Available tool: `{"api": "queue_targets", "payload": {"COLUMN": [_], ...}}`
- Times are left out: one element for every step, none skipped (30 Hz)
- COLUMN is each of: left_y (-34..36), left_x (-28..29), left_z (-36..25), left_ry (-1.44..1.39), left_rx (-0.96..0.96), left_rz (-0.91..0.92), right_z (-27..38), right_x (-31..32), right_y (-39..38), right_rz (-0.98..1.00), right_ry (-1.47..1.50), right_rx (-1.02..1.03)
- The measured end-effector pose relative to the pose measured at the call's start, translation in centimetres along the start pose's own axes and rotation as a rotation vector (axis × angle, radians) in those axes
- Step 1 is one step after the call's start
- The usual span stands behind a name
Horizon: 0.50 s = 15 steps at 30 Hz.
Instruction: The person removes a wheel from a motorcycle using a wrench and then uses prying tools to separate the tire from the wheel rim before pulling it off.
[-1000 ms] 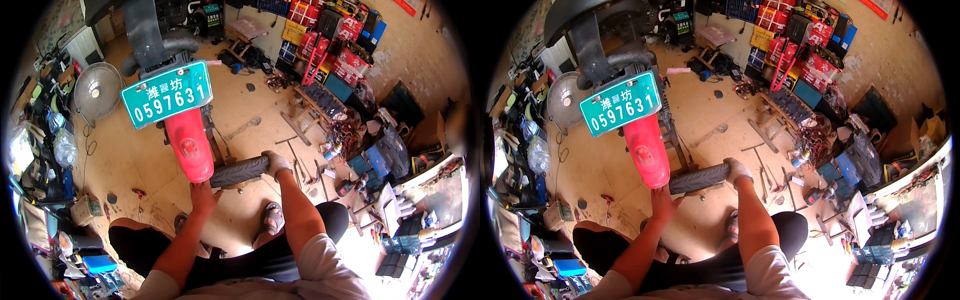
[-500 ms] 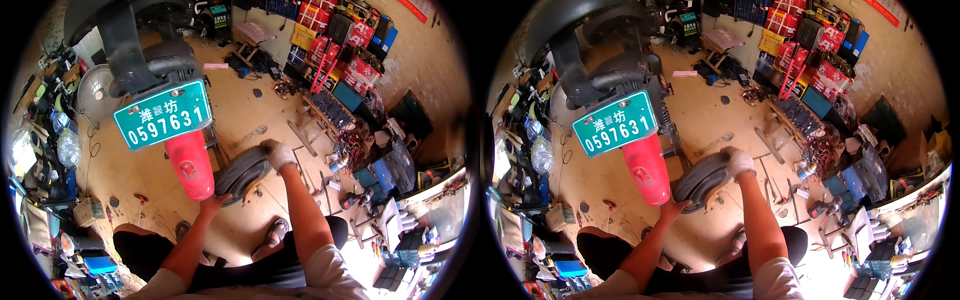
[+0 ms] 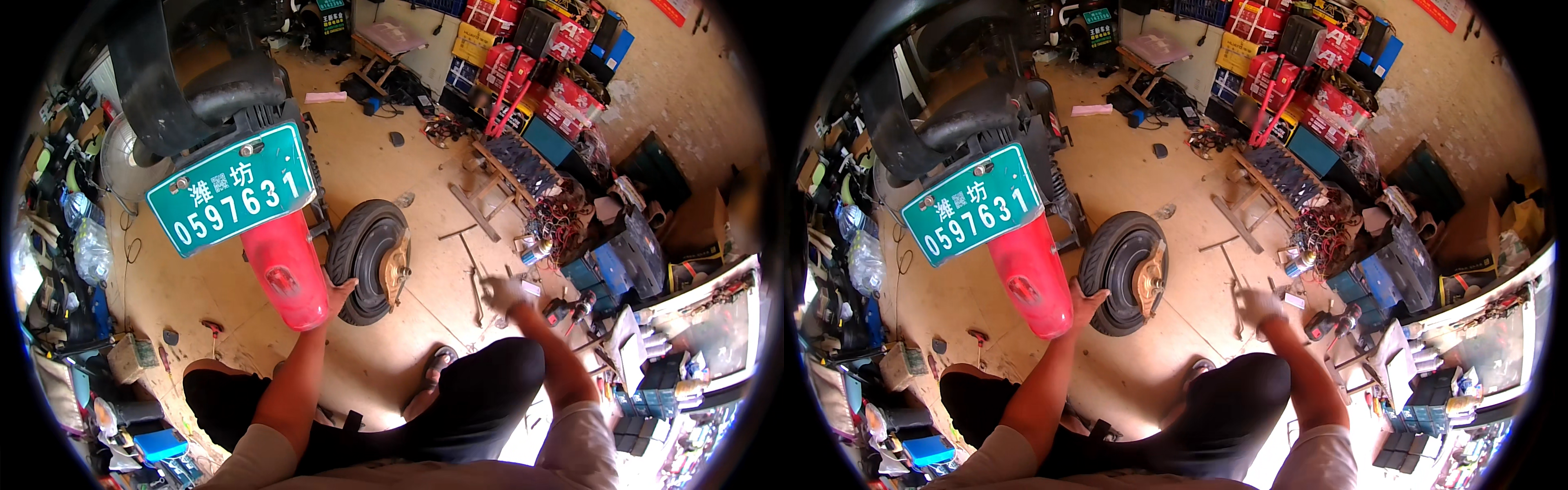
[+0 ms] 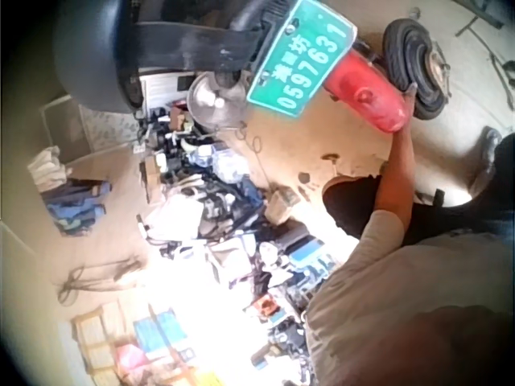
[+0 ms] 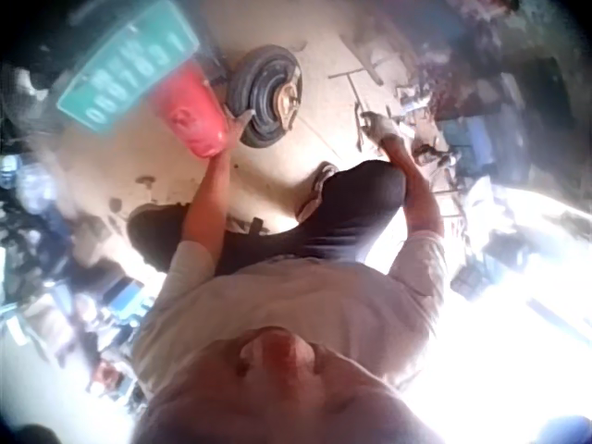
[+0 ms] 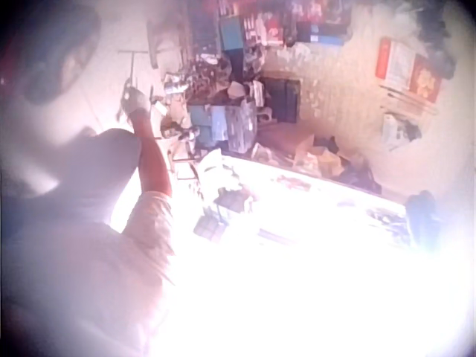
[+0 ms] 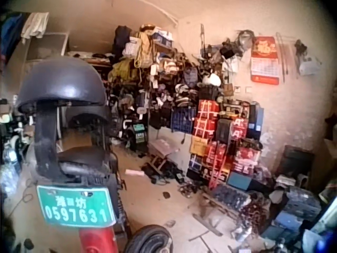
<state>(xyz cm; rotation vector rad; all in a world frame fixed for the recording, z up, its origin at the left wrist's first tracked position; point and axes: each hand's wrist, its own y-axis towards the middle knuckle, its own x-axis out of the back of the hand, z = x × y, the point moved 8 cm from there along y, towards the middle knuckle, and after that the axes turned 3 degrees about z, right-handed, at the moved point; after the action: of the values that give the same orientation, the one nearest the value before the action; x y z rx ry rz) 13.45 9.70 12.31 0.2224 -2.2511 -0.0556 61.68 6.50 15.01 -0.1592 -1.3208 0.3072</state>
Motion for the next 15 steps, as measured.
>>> {"api": "queue_targets", "payload": {"left_y": [-0.1, -0.2, -0.1, -0.3, -0.5, -0.8, -1.0, -0.9, -0.6, -0.5, -0.5, -0.8, -0.9, -1.0, -1.2], "left_x": [0.1, -0.3, -1.2, -1.1, -0.9, -0.5, -0.4, -0.9, -1.6, -1.9, -2.2, -2.6, -3.1, -3.6, -4.0], "left_z": [0.5, -0.1, -1.5, -2.0, -3.1, -4.1, -4.7, -4.5, -3.7, -4.4, -4.8, -5.2, -5.6, -5.9, -6.5], "left_ry": [0.025, 0.023, 0.005, -0.018, -0.063, -0.106, -0.150, -0.164, -0.179, -0.196, -0.174, -0.193, -0.210, -0.228, -0.269], "left_rx": [0.027, 0.038, 0.027, 0.045, 0.058, 0.075, 0.088, 0.077, 0.066, 0.051, 0.063, 0.039, 0.014, -0.010, -0.030], "left_rz": [0.021, 0.050, 0.083, 0.095, 0.111, 0.121, 0.130, 0.109, 0.084, 0.069, 0.068, 0.038, 0.008, -0.025, -0.026], "right_z": [-1.5, -3.7, -5.4, -5.3, -5.2, -4.7, -4.0, -3.5, -2.8, -2.5, -2.1, -1.9, -1.8, -1.8, -1.8], "right_x": [-3.9, -9.1, -14.2, -17.8, -21.1, -23.1, -24.4, -25.6, -26.1, -26.7, -27.3, -27.6, -28.0, -28.3, -28.6], "right_y": [-2.6, -5.6, -9.9, -12.4, -15.3, -17.3, -19.0, -20.4, -21.4, -22.5, -23.4, -24.4, -25.2, -25.9, -26.5], "right_rz": [-0.006, 0.049, 0.112, 0.178, 0.240, 0.260, 0.277, 0.280, 0.279, 0.277, 0.270, 0.260, 0.250, 0.235, 0.222], "right_ry": [0.200, 0.119, 0.124, 0.153, 0.179, 0.214, 0.245, 0.276, 0.301, 0.323, 0.343, 0.358, 0.373, 0.389, 0.400], "right_rx": [-0.117, -0.216, -0.345, -0.420, -0.494, -0.536, -0.575, -0.607, -0.631, -0.654, -0.675, -0.694, -0.715, -0.731, -0.748]}}
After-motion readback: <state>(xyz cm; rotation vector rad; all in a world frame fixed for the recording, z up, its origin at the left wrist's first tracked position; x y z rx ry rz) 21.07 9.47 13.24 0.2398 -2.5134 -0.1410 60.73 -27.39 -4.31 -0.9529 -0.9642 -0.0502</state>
